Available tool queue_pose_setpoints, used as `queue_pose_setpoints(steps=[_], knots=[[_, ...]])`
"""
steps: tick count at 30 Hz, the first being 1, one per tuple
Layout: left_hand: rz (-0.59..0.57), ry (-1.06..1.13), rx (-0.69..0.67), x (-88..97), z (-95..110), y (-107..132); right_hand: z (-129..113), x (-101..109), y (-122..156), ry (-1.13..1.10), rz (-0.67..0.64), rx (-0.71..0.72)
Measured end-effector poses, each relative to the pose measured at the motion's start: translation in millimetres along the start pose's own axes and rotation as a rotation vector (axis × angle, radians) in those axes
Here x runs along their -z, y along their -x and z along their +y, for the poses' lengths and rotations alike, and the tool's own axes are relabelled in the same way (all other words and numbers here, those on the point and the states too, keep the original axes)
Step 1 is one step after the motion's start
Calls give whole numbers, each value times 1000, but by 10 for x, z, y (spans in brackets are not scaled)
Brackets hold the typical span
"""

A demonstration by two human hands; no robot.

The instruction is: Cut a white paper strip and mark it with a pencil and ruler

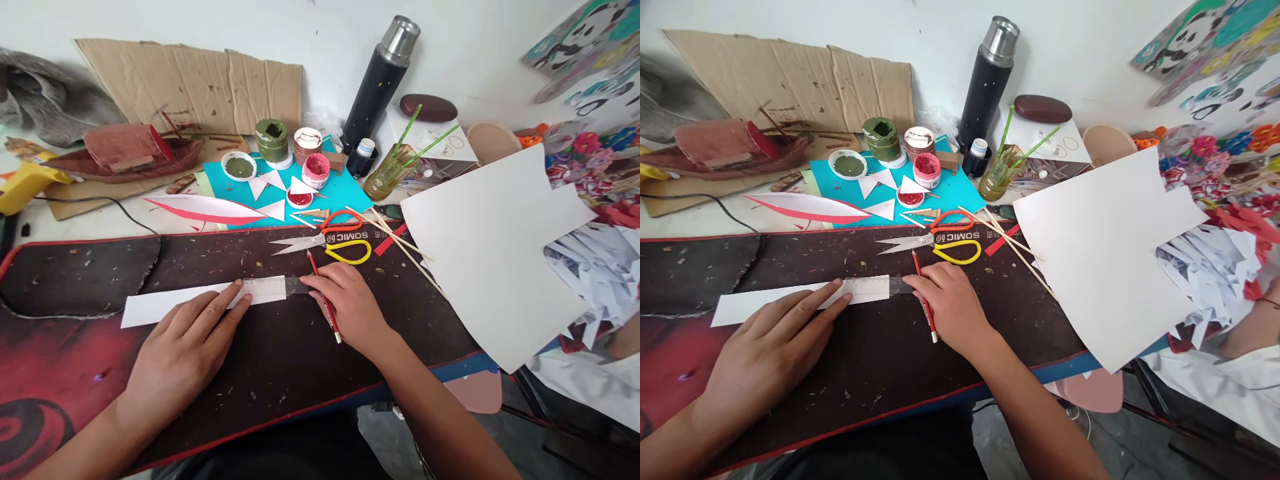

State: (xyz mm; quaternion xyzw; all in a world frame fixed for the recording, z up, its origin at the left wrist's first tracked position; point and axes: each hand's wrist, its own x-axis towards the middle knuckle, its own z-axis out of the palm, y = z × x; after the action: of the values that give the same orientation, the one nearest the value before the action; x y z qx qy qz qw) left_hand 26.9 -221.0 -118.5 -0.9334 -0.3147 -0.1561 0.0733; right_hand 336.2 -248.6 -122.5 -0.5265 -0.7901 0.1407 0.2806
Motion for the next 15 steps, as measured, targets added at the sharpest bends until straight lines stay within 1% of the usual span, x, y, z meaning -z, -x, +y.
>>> queue_pose_setpoints(steps=[5,10,15], knots=[[19,0,-6,-5,-9,-4,37,38,21,11,-7,4],[-19,14,5,-20,-12,-24,102,98,33,36,-5,-13],[-32,54,29,-69,-16,-20,103,100,5,27,-23,26]])
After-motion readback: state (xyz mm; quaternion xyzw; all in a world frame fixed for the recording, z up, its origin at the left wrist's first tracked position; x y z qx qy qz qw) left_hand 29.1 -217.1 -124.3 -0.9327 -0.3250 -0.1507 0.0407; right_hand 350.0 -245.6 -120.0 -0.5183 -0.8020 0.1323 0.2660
